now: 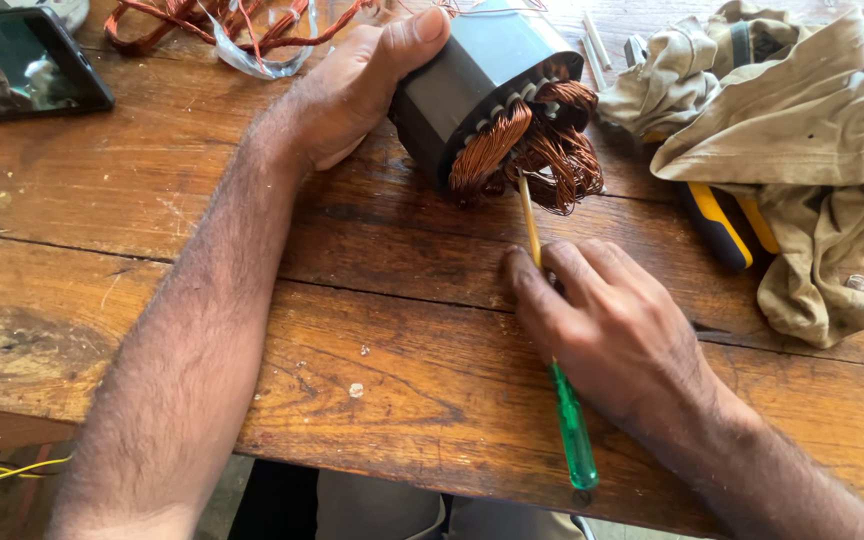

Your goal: The person holds a motor stator with copper windings and uses a green-handled screwdriver to carefully push and arrange the wires into the stator slots. The hands repeatedly adjust the tool angle and position to seat the windings.

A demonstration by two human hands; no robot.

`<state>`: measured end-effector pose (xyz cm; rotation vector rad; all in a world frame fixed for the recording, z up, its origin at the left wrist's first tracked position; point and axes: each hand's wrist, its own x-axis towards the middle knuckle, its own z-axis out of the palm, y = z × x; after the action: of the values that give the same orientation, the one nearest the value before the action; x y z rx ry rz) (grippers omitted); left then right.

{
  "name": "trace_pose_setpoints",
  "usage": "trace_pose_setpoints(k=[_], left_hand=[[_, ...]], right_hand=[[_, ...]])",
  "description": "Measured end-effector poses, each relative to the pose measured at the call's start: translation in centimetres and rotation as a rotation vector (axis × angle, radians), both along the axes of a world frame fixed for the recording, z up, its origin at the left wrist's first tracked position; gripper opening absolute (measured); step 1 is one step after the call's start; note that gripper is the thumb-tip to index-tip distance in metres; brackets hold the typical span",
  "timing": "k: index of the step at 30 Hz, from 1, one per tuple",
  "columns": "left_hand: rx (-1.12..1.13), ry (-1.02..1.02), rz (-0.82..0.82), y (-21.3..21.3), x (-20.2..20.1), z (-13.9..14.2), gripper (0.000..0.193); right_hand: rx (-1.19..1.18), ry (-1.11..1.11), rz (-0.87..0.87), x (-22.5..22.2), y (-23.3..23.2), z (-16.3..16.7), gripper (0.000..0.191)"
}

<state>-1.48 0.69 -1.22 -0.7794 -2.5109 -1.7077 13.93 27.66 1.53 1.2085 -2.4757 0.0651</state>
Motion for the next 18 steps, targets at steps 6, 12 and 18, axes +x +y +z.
trace_pose_setpoints(k=[6, 12, 18], left_hand=[[0.040, 0.005, -0.038, -0.07, 0.13, 0.29, 0.119], [0.046, -0.002, -0.037, -0.11, 0.36, 0.53, 0.118], [0.018, 0.002, -0.011, 0.02, 0.45, 0.42, 0.118]], right_hand=[[0.024, 0.021, -0.012, 0.43, 0.04, 0.18, 0.058], [0.028, 0.089, 0.096, -0.03, 0.16, 0.44, 0.055], [-0.097, 0.003, 0.099, 0.16, 0.63, 1.04, 0.047]])
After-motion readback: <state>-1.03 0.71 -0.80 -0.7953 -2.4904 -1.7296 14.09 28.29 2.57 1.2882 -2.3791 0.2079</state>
